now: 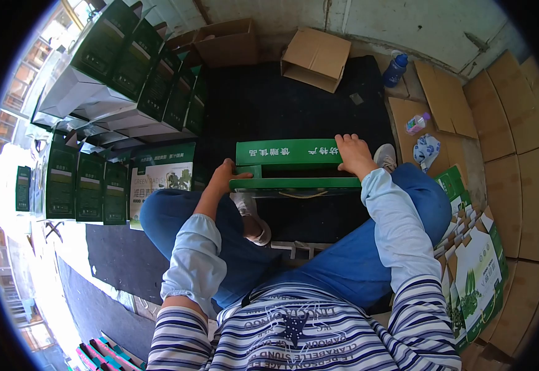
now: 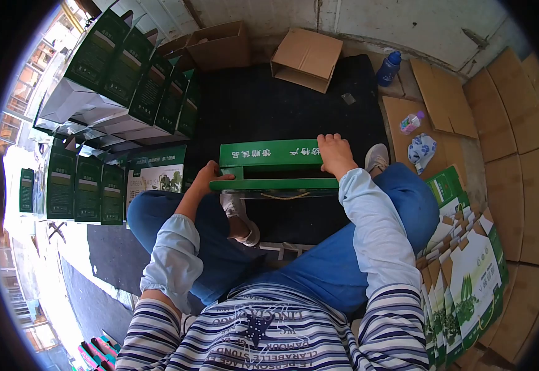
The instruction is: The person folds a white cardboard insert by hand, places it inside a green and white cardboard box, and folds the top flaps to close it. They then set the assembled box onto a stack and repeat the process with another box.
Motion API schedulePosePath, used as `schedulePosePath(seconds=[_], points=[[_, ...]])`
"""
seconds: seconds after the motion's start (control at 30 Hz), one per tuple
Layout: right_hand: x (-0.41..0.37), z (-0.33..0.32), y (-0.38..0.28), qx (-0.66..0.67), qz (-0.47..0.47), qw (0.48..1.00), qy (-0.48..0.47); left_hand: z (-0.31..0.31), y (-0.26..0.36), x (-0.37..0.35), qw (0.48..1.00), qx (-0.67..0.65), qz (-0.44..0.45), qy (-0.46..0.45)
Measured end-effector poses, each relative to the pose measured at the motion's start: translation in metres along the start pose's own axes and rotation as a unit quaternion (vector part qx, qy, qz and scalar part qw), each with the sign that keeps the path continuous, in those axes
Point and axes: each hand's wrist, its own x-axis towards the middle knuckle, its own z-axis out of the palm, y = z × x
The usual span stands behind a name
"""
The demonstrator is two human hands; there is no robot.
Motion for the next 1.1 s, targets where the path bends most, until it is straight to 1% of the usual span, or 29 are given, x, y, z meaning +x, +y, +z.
schedulePosePath(seconds=[0.1, 0.2, 0.3, 0.4, 0.43, 0.53, 0.57, 0.63, 0.67, 0.7, 0.73, 0.77, 0.87, 0.97, 1.0, 1.1], points=[[-0.002, 0.0, -0.001, -0.004, 0.0, 1.0, 0.002, 0.001, -0.001, 0.003, 1.0, 0.002, 0.009, -0.027], [-0.002, -0.002, -0.001, -0.005, 0.003, 1.0, -0.006, 0.002, -0.004, 0.006, 0.998, 0.033, 0.029, -0.038], [-0.003, -0.003, -0.002, -0.002, 0.004, 1.0, -0.006, 0.003, -0.001, 0.003, 0.997, 0.066, 0.035, -0.029], [-0.004, -0.002, -0.003, -0.01, -0.001, 1.0, 0.013, 0.002, 0.004, 0.002, 0.995, 0.091, 0.003, -0.051], [-0.005, -0.003, -0.002, -0.015, -0.002, 1.0, 0.021, 0.003, 0.004, 0.003, 0.995, 0.087, 0.006, -0.047], [-0.008, -0.009, 0.013, 0.067, -0.046, 0.996, 0.029, 0.005, 0.0, 0.002, 0.996, 0.073, 0.017, -0.042], [-0.007, -0.01, 0.023, 0.141, -0.029, 0.988, 0.056, 0.006, -0.002, 0.002, 0.997, 0.069, 0.019, -0.043], [-0.003, -0.011, 0.051, 0.287, 0.006, 0.952, 0.109, 0.005, -0.001, 0.001, 0.997, 0.066, 0.022, -0.044], [-0.002, -0.016, 0.068, 0.304, 0.074, 0.948, 0.064, 0.004, 0.0, 0.0, 0.997, 0.066, 0.024, -0.044], [-0.003, -0.012, 0.088, 0.344, 0.127, 0.93, 0.0, 0.004, 0.002, 0.0, 0.997, 0.066, 0.025, -0.044], [-0.014, -0.016, 0.101, 0.423, 0.168, 0.886, -0.093, 0.004, 0.002, 0.001, 0.996, 0.068, 0.025, -0.047], [-0.022, -0.016, 0.109, 0.495, 0.205, 0.824, -0.183, 0.004, 0.001, 0.002, 0.996, 0.07, 0.025, -0.049], [-0.048, -0.018, 0.097, 0.546, 0.148, 0.788, -0.243, 0.006, -0.001, 0.003, 0.996, 0.069, 0.023, -0.048], [-0.048, 0.001, 0.083, 0.427, 0.183, 0.856, -0.226, 0.006, -0.002, 0.004, 0.996, 0.074, 0.019, -0.05], [-0.049, -0.004, 0.074, 0.408, 0.184, 0.867, -0.219, 0.006, -0.002, 0.004, 0.995, 0.079, 0.018, -0.053], [-0.039, 0.009, 0.069, 0.351, 0.153, 0.9, -0.21, 0.005, 0.001, 0.002, 0.994, 0.096, 0.02, -0.044]])
